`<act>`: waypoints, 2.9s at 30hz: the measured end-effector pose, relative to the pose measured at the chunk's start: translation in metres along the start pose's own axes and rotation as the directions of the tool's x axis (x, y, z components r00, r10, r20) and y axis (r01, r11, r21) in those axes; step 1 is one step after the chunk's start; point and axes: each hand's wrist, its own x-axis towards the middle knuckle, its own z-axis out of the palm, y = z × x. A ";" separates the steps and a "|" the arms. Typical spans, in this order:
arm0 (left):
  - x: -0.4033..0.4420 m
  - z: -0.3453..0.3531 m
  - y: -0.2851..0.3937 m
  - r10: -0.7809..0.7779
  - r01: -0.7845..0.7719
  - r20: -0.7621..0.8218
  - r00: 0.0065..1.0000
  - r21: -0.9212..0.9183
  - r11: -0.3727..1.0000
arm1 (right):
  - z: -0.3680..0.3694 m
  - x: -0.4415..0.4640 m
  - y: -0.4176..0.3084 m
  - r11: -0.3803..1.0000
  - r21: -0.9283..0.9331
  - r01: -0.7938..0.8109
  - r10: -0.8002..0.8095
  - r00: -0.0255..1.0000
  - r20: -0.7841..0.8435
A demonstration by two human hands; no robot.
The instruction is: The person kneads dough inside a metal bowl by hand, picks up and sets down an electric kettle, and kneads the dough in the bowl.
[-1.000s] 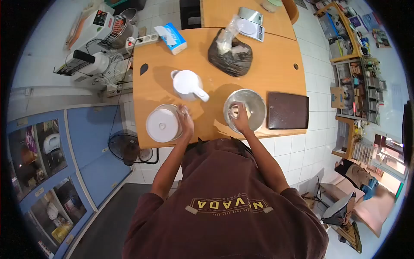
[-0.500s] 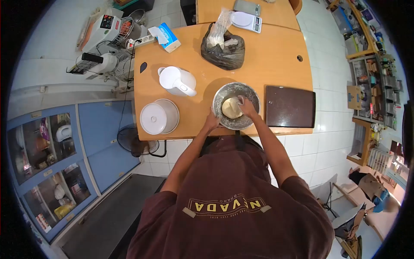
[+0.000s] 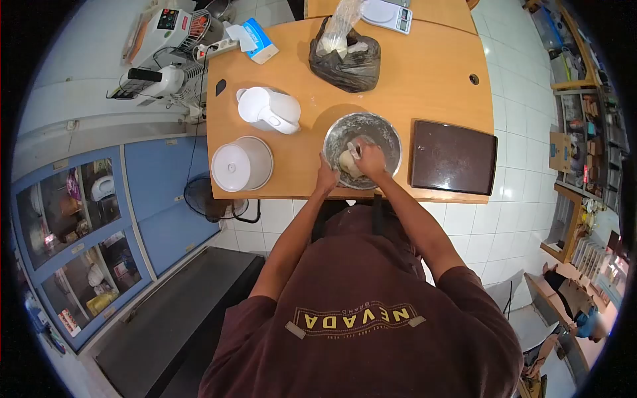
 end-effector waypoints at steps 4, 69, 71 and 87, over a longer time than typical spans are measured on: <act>-0.003 0.002 -0.002 0.064 -0.065 -0.021 0.998 -0.015 0.998 | 0.029 -0.016 -0.011 0.983 -0.182 0.038 -0.070 0.983 -0.173; 0.006 -0.009 0.037 -0.168 0.168 0.095 0.981 0.012 0.986 | 0.004 -0.005 0.022 0.946 -0.268 0.185 -0.224 0.967 -0.121; 0.011 -0.001 0.017 -0.097 0.095 0.070 0.993 0.037 0.995 | 0.009 -0.002 0.020 0.933 -0.330 0.141 -0.192 0.973 -0.125; 0.005 -0.002 0.019 -0.024 0.015 0.038 0.999 0.202 0.979 | 0.019 0.035 -0.007 0.953 -0.280 -0.120 0.086 0.988 -0.130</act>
